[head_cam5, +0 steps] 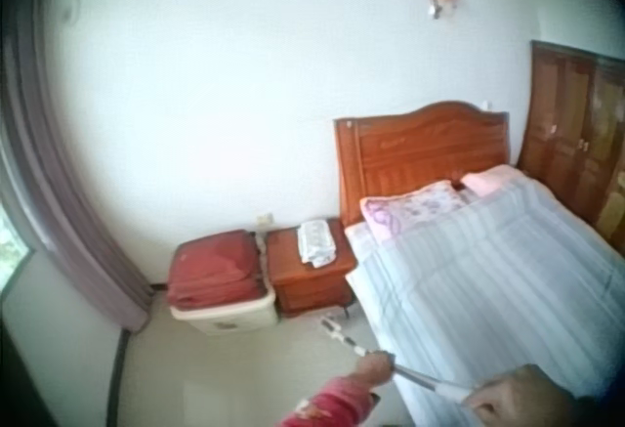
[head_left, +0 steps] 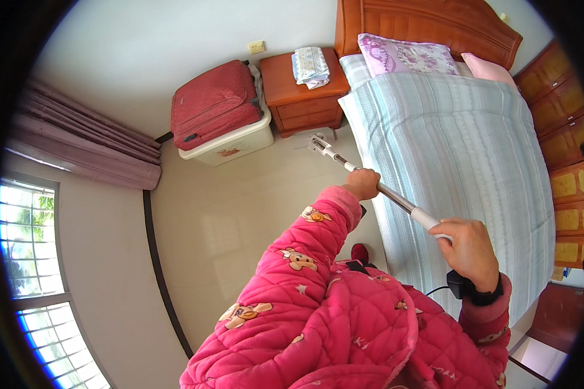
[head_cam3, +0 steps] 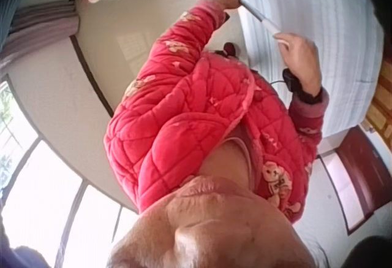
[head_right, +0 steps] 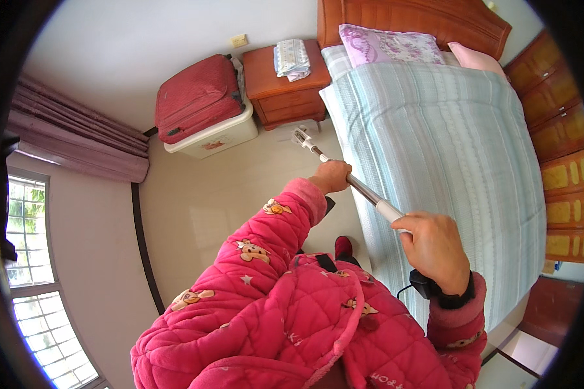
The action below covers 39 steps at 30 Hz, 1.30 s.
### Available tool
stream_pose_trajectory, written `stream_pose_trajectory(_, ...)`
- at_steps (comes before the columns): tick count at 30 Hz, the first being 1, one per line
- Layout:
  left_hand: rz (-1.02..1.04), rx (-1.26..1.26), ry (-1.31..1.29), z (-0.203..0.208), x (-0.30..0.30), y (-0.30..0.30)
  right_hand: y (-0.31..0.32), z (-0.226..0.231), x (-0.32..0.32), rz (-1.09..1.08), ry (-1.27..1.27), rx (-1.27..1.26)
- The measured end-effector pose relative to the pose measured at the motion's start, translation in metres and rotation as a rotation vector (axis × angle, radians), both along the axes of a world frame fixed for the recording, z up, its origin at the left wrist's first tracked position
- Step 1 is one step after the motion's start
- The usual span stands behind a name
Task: The person mops the tiled floor of a bedroom using a flat mop, moving around a bed, desk, and chair. The person then moves into an adjacent room and continues mopping near stacked sacks.
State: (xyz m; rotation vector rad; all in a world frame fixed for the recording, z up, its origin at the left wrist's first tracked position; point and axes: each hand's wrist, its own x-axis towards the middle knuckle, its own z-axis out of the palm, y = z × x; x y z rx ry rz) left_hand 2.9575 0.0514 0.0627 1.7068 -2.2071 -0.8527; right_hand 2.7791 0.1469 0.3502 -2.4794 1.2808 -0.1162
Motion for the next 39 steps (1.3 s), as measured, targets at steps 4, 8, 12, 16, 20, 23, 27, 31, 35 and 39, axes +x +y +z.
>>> stream_pose_trajectory(4,0.072,-0.020,-0.011,0.001,0.038,0.014,0.001,0.010,0.036,0.046,0.057,0.017)
stream_pose_trajectory(8,0.202,-0.038,0.031,0.010,0.080,0.033,-0.002,0.023,0.072,0.126,0.070,0.066)
stream_pose_trajectory(12,0.285,-0.044,0.080,0.014,0.117,0.046,-0.007,0.030,0.109,0.315,-0.147,0.070)
stream_pose_trajectory(16,0.486,-0.195,0.327,0.001,0.152,0.059,-0.006,0.044,0.144,0.456,-0.264,-0.026)
stream_pose_trajectory(20,0.696,-0.435,0.538,-0.022,0.167,0.070,-0.016,0.026,0.199,0.768,-0.572,-0.191)
stream_pose_trajectory(23,0.827,-0.465,0.628,-0.037,0.175,0.075,0.003,0.005,0.232,0.802,-0.842,0.382)
stream_pose_trajectory(27,0.893,-0.391,0.590,-0.047,0.200,0.095,0.031,-0.001,0.260,0.895,-0.793,0.336)
stream_pose_trajectory(31,0.808,-0.348,0.493,-0.046,0.220,0.128,0.066,-0.009,0.275,0.872,-0.753,0.105)
stream_pose_trajectory(35,0.865,-0.296,0.496,-0.042,0.211,0.170,0.101,-0.008,0.267,0.944,-0.747,0.138)
stream_pose_trajectory(39,0.914,-0.355,0.512,-0.041,0.185,0.206,0.129,-0.003,0.247,0.979,-0.800,0.196)
